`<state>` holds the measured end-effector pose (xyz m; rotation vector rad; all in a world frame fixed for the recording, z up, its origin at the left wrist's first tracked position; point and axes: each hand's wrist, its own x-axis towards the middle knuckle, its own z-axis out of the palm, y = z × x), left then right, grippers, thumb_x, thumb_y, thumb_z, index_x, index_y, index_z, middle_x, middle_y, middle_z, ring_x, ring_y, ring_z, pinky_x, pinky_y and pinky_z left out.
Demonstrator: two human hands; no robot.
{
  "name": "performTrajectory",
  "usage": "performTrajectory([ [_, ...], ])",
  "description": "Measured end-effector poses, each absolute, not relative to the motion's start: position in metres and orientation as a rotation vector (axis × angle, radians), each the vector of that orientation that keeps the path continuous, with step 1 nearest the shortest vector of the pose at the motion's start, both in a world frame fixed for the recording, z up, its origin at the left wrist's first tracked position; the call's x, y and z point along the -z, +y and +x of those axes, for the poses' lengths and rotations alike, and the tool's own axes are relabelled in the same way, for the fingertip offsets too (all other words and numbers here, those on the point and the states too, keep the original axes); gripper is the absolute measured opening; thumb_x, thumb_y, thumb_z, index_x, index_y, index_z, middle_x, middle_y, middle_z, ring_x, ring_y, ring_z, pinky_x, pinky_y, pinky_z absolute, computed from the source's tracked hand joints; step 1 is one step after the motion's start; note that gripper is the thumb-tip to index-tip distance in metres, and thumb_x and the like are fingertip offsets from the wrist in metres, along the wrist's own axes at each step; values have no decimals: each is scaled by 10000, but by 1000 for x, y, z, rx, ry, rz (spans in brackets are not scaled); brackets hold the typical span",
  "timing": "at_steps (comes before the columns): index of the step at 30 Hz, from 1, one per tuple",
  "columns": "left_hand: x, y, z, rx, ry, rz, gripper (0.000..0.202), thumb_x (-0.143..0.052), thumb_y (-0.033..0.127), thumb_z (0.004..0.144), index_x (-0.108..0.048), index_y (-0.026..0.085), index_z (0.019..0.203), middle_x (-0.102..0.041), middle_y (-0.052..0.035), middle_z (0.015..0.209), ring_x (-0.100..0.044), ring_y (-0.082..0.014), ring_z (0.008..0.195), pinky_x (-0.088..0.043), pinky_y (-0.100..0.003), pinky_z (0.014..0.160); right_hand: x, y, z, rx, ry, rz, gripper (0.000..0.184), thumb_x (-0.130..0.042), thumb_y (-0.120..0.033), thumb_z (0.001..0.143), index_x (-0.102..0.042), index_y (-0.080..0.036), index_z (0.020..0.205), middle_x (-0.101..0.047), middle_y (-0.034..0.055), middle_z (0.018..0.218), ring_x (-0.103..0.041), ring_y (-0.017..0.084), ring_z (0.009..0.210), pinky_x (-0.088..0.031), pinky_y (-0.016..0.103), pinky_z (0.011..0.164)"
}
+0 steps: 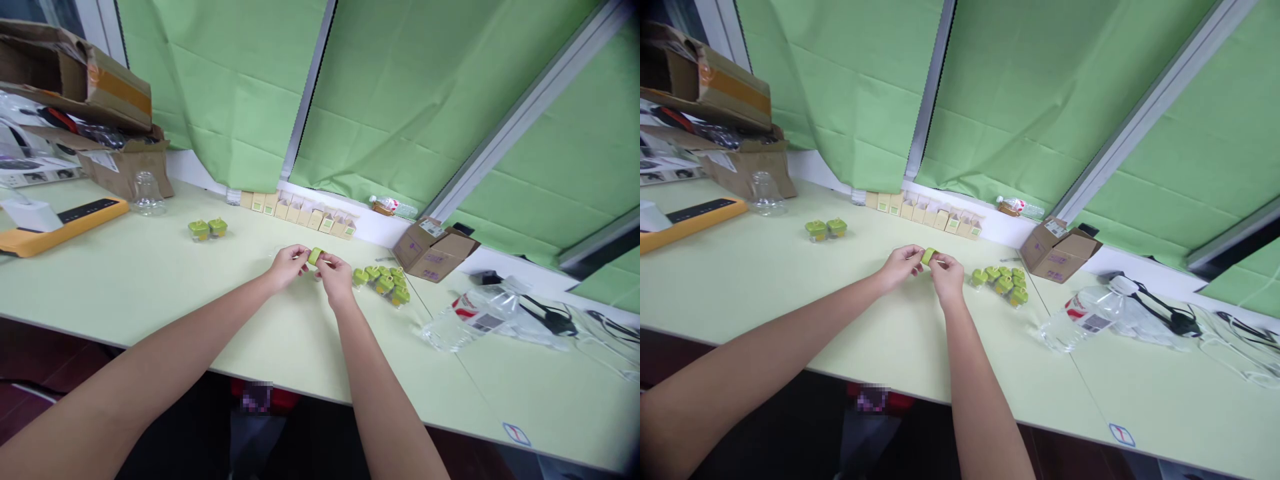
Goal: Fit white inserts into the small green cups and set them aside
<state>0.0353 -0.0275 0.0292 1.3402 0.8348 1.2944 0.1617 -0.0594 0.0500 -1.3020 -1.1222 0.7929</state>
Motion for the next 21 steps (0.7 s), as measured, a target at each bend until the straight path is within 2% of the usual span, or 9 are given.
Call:
performTrajectory([
  [9,-29,-28,36,-1265,835,1345,238,-617,395,829,-629,158,846,-611,-20,776,-582,-85,560,-452,-195,489,-50,-61,162,-834,-1111,-1298,268,-684,-322,614,-701,-153,822,-667,15,735,-508,105,540,-462,257,555],
  [21,-29,-29,36,-1259,861,1368,229,-608,387,837,-630,159,839,-618,-23,770,-582,-86,551,-444,-198,486,-47,-57,163,-837,-1124,-1304,312,-697,-354,603,-707,-155,844,-692,37,820,-562,134,636,-491,268,583],
])
